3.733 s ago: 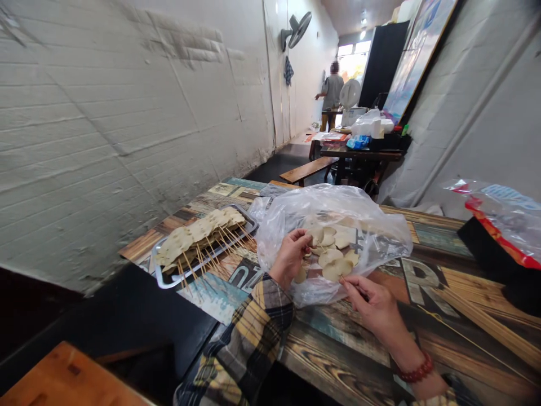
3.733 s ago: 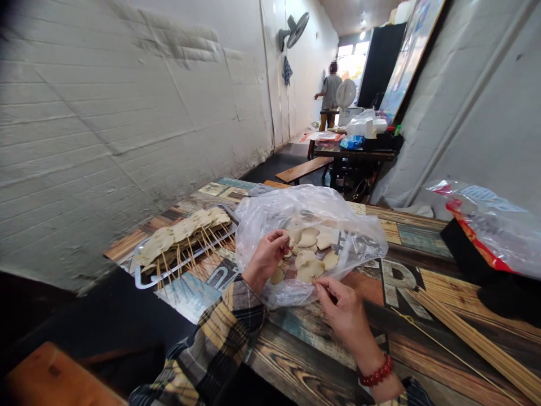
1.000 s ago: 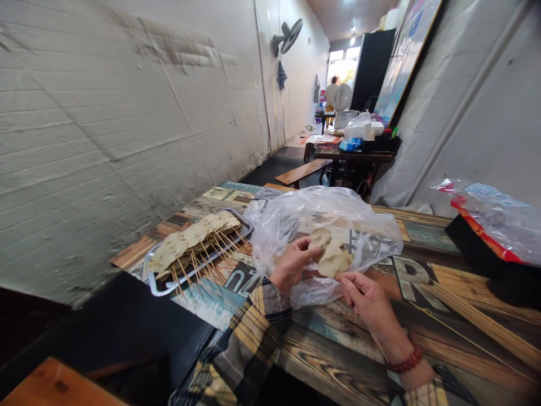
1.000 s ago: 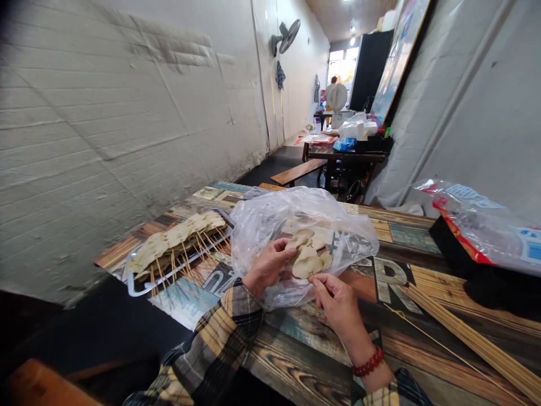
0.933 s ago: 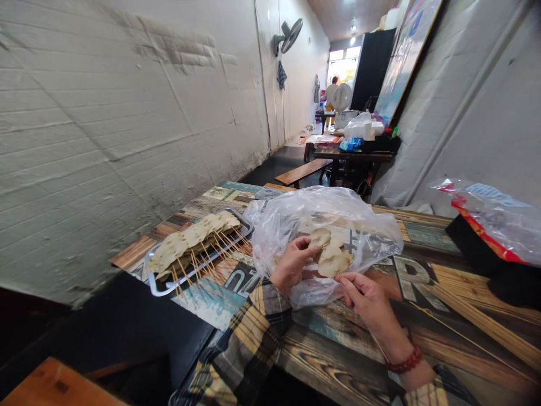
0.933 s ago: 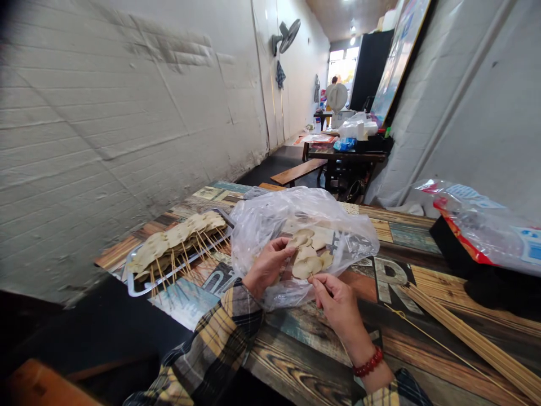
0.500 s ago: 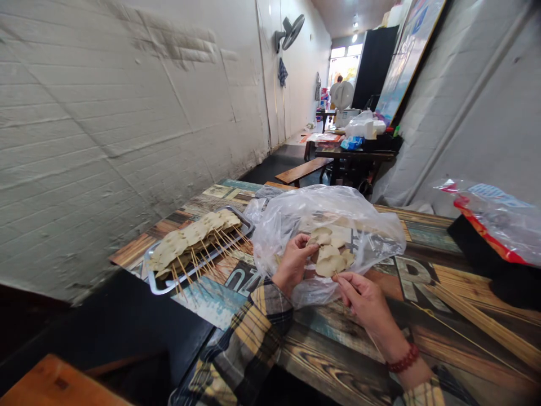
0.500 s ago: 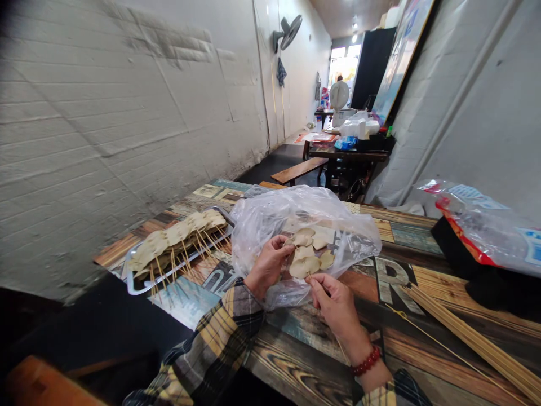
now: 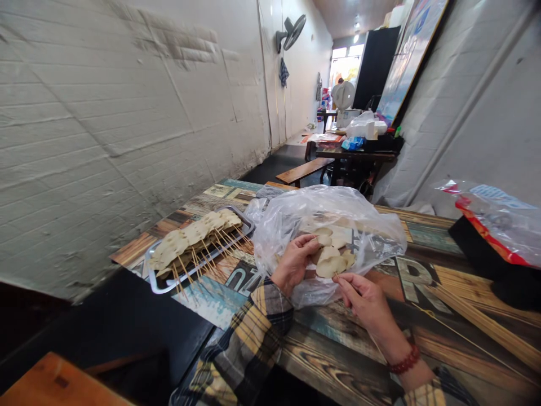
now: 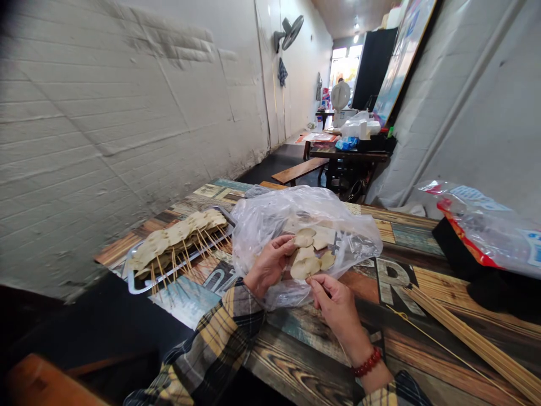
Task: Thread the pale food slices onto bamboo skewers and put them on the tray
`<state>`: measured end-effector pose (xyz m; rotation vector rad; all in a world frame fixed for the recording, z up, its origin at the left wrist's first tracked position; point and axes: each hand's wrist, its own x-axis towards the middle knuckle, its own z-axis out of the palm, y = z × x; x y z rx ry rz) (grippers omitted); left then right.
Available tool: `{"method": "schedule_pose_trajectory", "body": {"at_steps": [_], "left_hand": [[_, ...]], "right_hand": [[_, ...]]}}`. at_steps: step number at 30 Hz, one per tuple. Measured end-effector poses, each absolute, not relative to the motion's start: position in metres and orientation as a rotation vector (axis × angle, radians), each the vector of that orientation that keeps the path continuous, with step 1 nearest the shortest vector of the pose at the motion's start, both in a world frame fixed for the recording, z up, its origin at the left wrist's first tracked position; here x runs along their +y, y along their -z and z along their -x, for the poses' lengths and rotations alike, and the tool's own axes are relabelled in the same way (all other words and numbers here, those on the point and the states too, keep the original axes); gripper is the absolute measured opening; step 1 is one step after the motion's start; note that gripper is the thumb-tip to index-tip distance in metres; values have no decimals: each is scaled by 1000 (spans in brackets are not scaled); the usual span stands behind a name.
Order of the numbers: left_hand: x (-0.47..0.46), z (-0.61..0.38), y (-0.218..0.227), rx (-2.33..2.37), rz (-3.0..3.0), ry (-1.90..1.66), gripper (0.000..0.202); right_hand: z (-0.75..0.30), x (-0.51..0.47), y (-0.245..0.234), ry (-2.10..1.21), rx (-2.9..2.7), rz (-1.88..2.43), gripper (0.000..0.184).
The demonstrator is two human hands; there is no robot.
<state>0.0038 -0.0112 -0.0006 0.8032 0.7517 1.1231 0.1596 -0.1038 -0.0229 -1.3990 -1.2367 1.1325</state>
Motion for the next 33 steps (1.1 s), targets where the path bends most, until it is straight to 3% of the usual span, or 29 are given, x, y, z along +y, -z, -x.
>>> {"method": "schedule_pose_trajectory", "body": {"at_steps": [21, 33], "left_hand": [[-10, 3, 4, 943, -989, -935, 46], [-10, 2, 0, 772, -806, -864, 41]], "right_hand": [[-165, -105, 23, -595, -1615, 1516, 46], [-166, -105, 27, -538, -1664, 1533, 43]]}}
